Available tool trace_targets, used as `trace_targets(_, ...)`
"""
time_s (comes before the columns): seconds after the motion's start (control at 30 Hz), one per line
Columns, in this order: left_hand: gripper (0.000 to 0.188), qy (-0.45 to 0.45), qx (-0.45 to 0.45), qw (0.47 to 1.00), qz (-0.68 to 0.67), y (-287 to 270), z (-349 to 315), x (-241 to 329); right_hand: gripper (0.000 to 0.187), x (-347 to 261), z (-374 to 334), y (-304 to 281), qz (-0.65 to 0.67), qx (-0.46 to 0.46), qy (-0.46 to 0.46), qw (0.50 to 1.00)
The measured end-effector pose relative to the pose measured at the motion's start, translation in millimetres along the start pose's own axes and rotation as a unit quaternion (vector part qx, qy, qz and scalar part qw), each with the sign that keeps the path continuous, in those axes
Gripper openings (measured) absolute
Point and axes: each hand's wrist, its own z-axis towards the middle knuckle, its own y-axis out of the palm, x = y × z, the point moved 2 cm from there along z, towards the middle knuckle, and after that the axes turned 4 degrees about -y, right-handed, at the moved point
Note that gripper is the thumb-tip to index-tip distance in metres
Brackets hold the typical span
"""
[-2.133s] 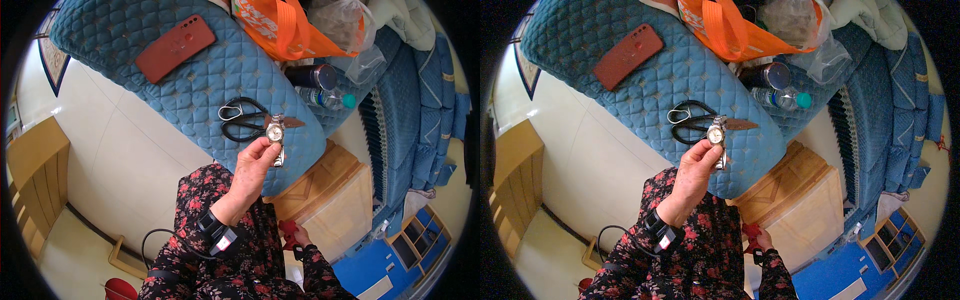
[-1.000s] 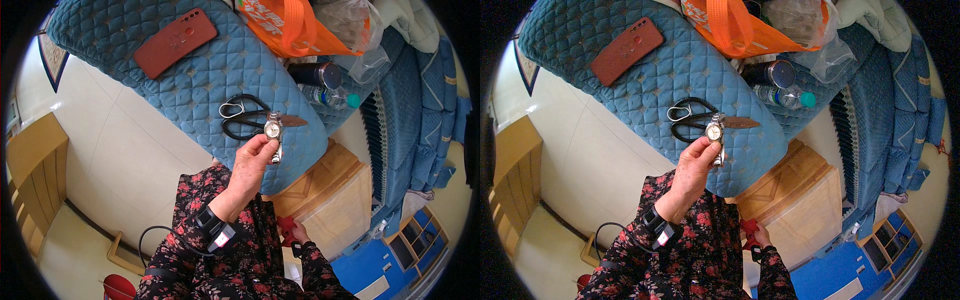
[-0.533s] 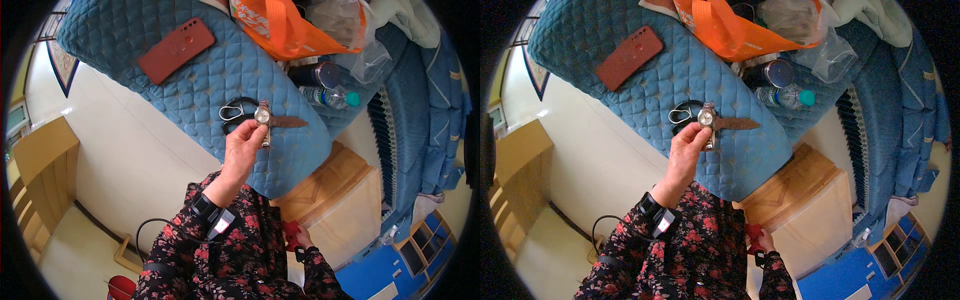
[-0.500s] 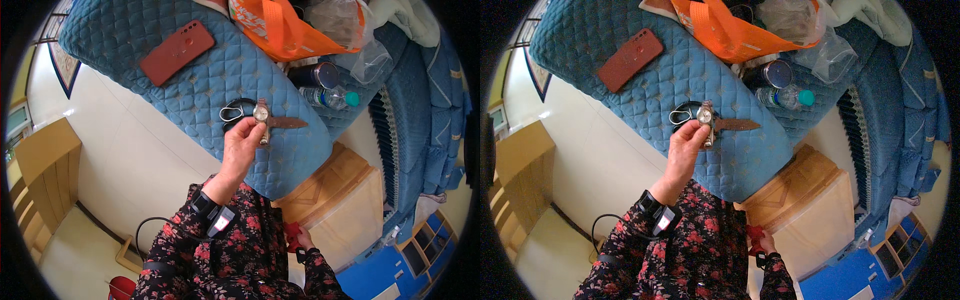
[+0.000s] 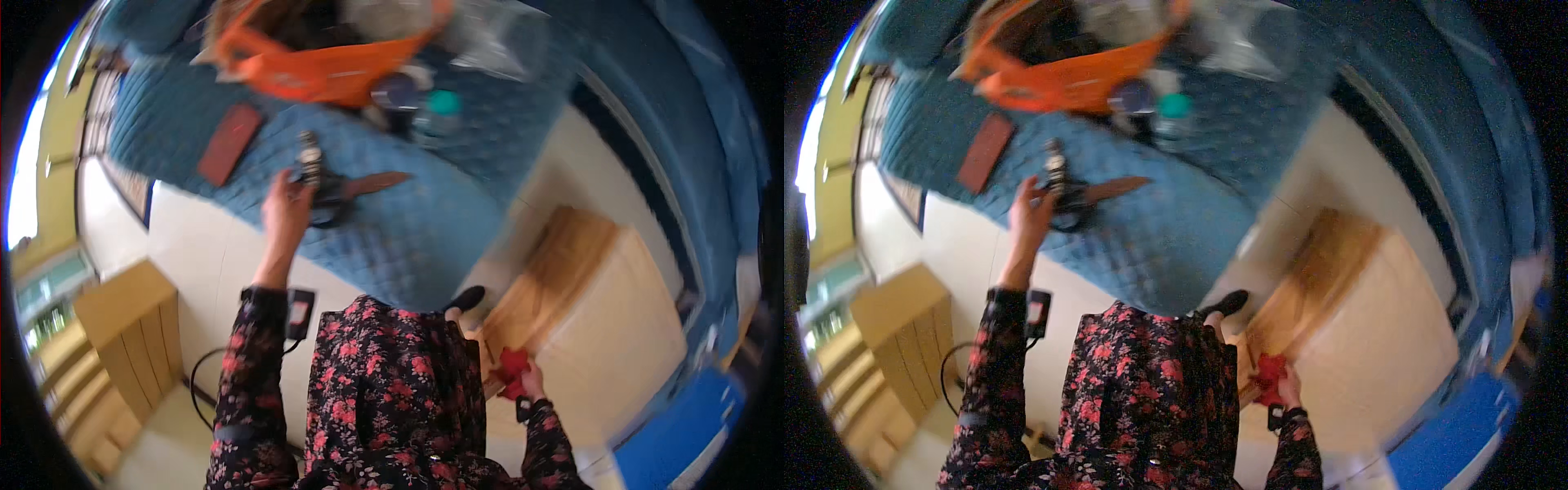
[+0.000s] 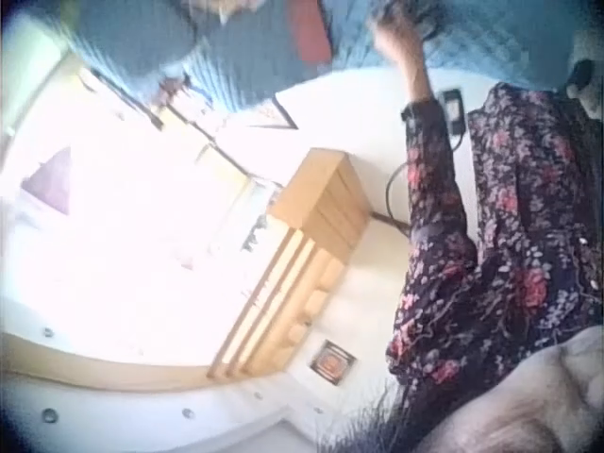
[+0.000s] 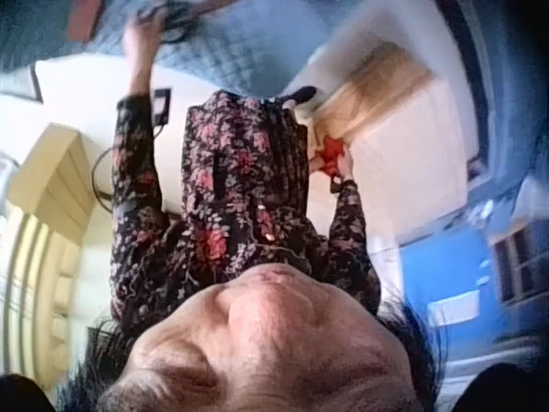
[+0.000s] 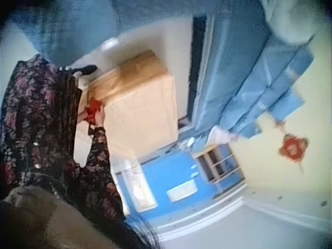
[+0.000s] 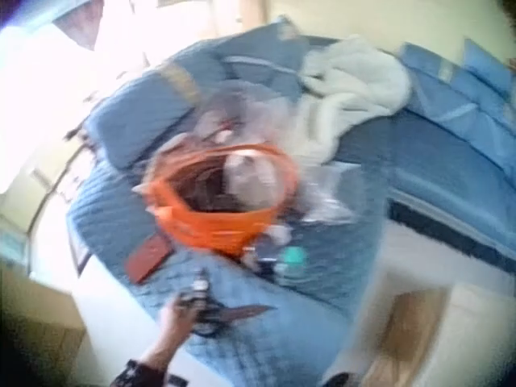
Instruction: Wiping a wooden table with a red cloth and briefly picking up a watch.
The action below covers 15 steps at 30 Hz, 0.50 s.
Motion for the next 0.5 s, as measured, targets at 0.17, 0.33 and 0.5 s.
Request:
trace_targets(0.17, 0.041, 0.053, -0.002, 0.998, -0.015, 8, -66, 7, 0.03, 14, 20, -45, 0.125, 0.157, -0.028, 0.979)
trace_targets(0.33, 0.02, 0.125, -0.207, 0.968, -0.064, 91, -178, 72, 0.04, 73, 28, -88, 0.195, 0.395, 0.012, 0.898)
trace_targets(0.5, 0.016, 0.097, -0.395, 0.91, -0.075, 154, -266, 126, 0.062, 48, 103, -74, -0.013, 0.433, 0.163, 0.886)
